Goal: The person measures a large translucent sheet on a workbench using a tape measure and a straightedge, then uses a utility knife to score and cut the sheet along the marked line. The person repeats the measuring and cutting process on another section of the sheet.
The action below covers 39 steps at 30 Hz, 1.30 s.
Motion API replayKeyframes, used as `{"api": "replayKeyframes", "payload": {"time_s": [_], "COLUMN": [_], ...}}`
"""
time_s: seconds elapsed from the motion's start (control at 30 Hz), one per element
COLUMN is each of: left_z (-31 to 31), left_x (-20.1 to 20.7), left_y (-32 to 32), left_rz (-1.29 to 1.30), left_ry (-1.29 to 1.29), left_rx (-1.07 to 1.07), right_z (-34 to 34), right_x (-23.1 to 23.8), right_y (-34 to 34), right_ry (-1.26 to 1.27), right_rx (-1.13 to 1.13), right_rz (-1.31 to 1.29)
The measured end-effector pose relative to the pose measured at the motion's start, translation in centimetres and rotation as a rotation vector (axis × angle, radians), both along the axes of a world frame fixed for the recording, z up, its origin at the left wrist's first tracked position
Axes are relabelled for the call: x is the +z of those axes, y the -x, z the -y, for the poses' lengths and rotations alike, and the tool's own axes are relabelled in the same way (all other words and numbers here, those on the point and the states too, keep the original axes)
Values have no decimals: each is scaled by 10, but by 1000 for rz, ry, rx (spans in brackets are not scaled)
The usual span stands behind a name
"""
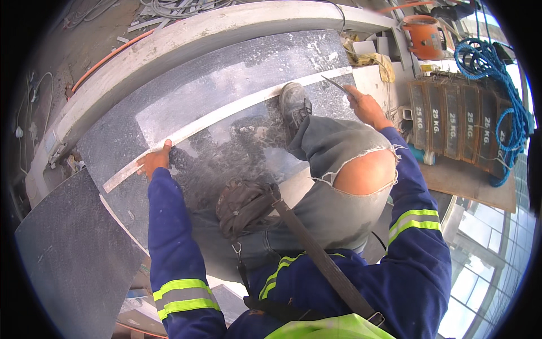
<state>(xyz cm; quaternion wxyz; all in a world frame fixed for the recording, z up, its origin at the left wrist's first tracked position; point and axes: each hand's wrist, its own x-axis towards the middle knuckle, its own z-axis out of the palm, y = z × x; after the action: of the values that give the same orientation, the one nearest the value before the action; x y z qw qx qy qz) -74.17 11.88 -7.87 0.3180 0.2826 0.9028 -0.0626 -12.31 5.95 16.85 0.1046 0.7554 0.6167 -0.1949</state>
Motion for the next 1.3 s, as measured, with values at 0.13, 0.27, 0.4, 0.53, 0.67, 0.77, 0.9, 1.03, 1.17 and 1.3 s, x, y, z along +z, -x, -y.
{"api": "replayKeyframes", "payload": {"time_s": [0.13, 0.27, 0.4, 0.53, 0.67, 0.77, 0.9, 1.03, 1.17, 1.3], "left_z": [0, 0, 3, -3, -2, -5, -10, -13, -11, -13], "left_x": [-9, 3, -9, 0, 5, 14, 17, 24, 15, 15], "left_y": [7, 21, 29, 24, 21, 8, 8, 18, 32, 26], "left_rz": [-70, -13, -72, -58, 58, 94, 111, 98, 125, 150], "left_ry": [1, 74, 47, 59, 4, 17, 81, 122, 138, 133], "left_rx": [-8, 12, -23, -40, -3, 57, 115, 117, 149, 169], "right_z": [-83, -149, -177, -176, -171, -169, -178, -197, -198, -200], "right_x": [-36, -74, -109, -131, -144, -166, -168, -140, -127, -111], "right_y": [39, 118, 152, 155, 153, 145, 125, 33, -135, -284], "right_ry": [16, 189, 246, 252, 261, 200, 239, 393, 505, 587], "right_rx": [418, 806, 1034, 1036, 1017, 999, 1027, 1015, 898, 764], "right_rz": [-8, 77, 51, -50, -177, -259, -228, -113, 142, 359]}}
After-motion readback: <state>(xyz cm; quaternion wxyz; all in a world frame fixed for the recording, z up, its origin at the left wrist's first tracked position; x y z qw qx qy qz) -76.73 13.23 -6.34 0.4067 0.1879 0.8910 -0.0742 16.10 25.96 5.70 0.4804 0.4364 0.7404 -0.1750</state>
